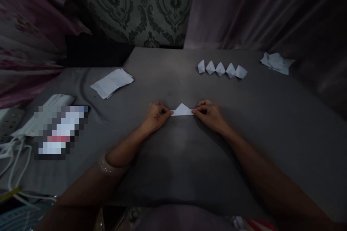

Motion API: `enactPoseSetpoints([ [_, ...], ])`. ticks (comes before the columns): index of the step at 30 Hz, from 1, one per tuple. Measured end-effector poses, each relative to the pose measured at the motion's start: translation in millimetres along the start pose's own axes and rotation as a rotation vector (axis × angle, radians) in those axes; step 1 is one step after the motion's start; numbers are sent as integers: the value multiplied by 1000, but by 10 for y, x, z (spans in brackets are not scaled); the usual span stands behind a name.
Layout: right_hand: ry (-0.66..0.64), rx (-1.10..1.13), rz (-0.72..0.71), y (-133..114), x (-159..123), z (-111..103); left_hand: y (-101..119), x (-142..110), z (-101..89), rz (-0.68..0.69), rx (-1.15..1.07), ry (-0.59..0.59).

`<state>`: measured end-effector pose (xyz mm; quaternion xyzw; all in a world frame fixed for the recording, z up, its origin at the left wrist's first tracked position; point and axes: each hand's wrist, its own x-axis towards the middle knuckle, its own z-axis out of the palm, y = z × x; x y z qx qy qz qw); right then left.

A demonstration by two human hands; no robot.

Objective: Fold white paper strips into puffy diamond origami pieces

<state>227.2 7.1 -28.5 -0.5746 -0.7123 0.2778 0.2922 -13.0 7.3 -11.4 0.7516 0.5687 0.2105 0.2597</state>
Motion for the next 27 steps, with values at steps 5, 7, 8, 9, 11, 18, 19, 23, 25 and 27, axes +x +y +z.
enactPoseSetpoints([
  [5, 11, -17, 29, 3, 11, 12, 23, 12, -8, 6, -17, -15],
  [7, 16, -16, 34, 4, 10, 14, 23, 18, -5, -1, -11, -26],
  [8, 14, -15, 35, 6, 11, 14, 22, 20, -2, -2, 1, -23],
  [9, 11, -15, 37, 8, 11, 15, 20, 20, 3, 0, 17, -16],
  [11, 2, -18, 38, 14, 13, 15, 15, 17, 14, 0, 59, -4],
  [18, -20, 9, 20, 38, 27, 13, -24, -21, 73, 22, 141, -8],
  [19, -24, 10, 22, 38, 31, 12, -27, -28, 86, 28, 161, 1],
  [23, -24, 1, 26, 32, 39, 6, 2, -58, 126, 30, 259, 34],
  [25, -30, 4, 20, 30, 39, -1, 40, -75, 133, 34, 312, 32],
  [27, -42, 3, 20, 29, 38, -13, 83, -92, 135, 31, 364, 17],
])
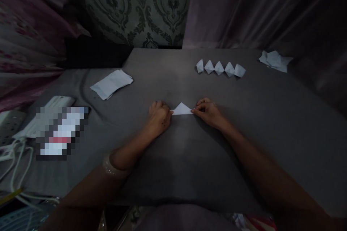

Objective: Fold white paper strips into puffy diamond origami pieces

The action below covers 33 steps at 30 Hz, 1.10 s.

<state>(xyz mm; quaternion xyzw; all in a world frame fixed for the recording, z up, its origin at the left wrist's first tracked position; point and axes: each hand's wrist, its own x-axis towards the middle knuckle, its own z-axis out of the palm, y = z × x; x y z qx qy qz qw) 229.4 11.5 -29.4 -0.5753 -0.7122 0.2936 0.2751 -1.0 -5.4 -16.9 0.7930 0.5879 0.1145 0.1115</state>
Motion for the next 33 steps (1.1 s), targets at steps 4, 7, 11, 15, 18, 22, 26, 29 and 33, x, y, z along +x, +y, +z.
enactPoseSetpoints([
  [4, 8, -42, -13, 12, -1, -39, 67, -26, -6, 8, 80, 20],
  [7, 21, -83, -39, 22, -14, -72, 79, -31, 11, 219, 120, 50],
  [11, 107, -122, -94, -43, -98, -78, 63, -13, 5, 520, 154, 3],
  [15, 103, -200, -336, -253, -280, 34, 83, -9, -52, 546, 186, -6],
  [18, -9, -336, -427, -423, -414, 152, 103, -29, -82, 539, 201, -12],
  [22, -68, -494, -443, -531, -490, 197, 63, -78, -86, 519, 204, -50],
  [26, -76, -628, -425, -557, -489, 155, -31, -141, -109, 536, 151, -51],
  [29, -72, -701, -399, -557, -485, 132, -100, -188, -150, 508, 136, -41],
  [33, -34, -715, -385, -501, -490, 78, -178, -234, -192, 467, 69, -59],
])
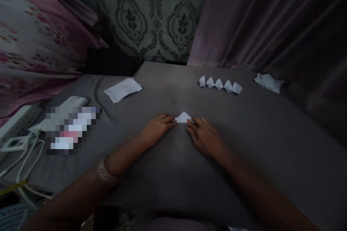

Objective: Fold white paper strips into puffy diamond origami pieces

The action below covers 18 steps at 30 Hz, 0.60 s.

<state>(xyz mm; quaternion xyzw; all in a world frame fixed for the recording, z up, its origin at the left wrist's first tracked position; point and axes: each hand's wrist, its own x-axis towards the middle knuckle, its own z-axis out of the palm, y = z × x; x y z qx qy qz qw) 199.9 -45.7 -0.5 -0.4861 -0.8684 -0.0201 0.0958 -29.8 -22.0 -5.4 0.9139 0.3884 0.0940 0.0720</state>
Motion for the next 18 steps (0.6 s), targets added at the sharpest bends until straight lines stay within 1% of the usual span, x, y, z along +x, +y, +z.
enactPoseSetpoints([
  [5, 10, 29, 47, 122, -62, -14, -18, -59, -38, 1, -69, 15],
  [7, 8, 32, 65, 143, -75, -20, 3, -46, -59, -21, -77, 35],
  [9, 14, 39, 76, 150, -76, -19, 40, 11, -74, -72, -63, 44],
  [12, 45, 63, 75, 169, -67, 7, 115, 187, -65, -139, 19, 39],
  [13, 58, 73, 71, 182, -63, 21, 139, 261, -51, -127, 57, 55],
  [15, 89, 93, 67, 222, -58, 53, 173, 405, -11, -36, 88, 101],
  [16, 103, 110, 66, 246, -55, 70, 179, 468, 15, 16, 72, 109],
  [18, 133, 180, 72, 297, -46, 108, 174, 563, 70, 94, 8, 84],
])
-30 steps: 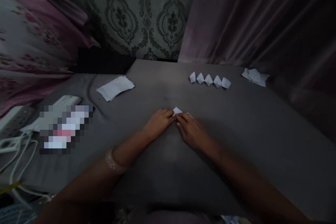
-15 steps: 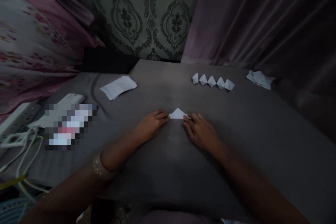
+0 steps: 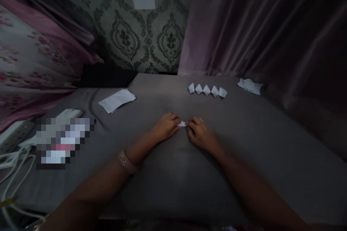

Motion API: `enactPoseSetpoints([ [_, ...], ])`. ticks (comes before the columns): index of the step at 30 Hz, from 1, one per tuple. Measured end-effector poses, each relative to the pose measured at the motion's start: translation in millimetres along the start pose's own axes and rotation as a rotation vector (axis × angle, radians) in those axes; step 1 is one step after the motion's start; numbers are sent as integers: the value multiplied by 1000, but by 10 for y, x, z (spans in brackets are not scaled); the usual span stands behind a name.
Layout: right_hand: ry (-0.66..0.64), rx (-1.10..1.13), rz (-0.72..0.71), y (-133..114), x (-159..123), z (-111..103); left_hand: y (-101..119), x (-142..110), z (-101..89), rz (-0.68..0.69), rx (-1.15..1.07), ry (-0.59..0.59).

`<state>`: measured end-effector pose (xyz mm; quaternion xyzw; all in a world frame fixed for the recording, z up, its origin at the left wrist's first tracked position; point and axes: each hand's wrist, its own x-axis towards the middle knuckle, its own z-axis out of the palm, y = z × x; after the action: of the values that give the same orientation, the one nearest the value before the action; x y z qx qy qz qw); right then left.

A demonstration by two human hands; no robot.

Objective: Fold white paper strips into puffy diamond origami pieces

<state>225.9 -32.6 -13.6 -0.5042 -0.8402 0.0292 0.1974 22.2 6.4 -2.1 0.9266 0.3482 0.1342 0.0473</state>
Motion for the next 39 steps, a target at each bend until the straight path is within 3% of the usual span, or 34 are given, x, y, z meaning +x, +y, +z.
enactPoseSetpoints([
  [4, 98, 367, 138, 121, 58, 78, -23, 52, 86, 38, 27, -22],
  [7, 269, 667, 346, 182, 123, 100, 36, 53, 75, -36, -21, 103],
  [9, 326, 753, 414, 170, 150, 70, 123, 68, 38, -205, -263, 289],
  [11, 328, 912, 479, 102, 150, 11, 238, 87, 2, -438, -650, 469],
  [13, 284, 1126, 524, -5, 128, -55, 363, 95, -11, -519, -985, 492],
  [16, 300, 1284, 512, -161, 91, -128, 511, 68, 25, -545, -1170, 447],
  [24, 383, 1174, 518, -213, 69, -140, 602, 25, 122, -532, -1356, 533],
  [28, 499, 988, 483, -214, 43, -101, 579, 42, 102, -572, -1366, 601],
  [31, 494, 808, 461, -237, 5, -87, 552, 47, 97, -603, -1347, 613],
  [35, 476, 602, 380, -292, -46, -111, 546, 50, 86, -613, -1399, 591],
  [39, 513, 537, 263, -342, -65, -136, 558, 61, 72, -608, -1451, 615],
])
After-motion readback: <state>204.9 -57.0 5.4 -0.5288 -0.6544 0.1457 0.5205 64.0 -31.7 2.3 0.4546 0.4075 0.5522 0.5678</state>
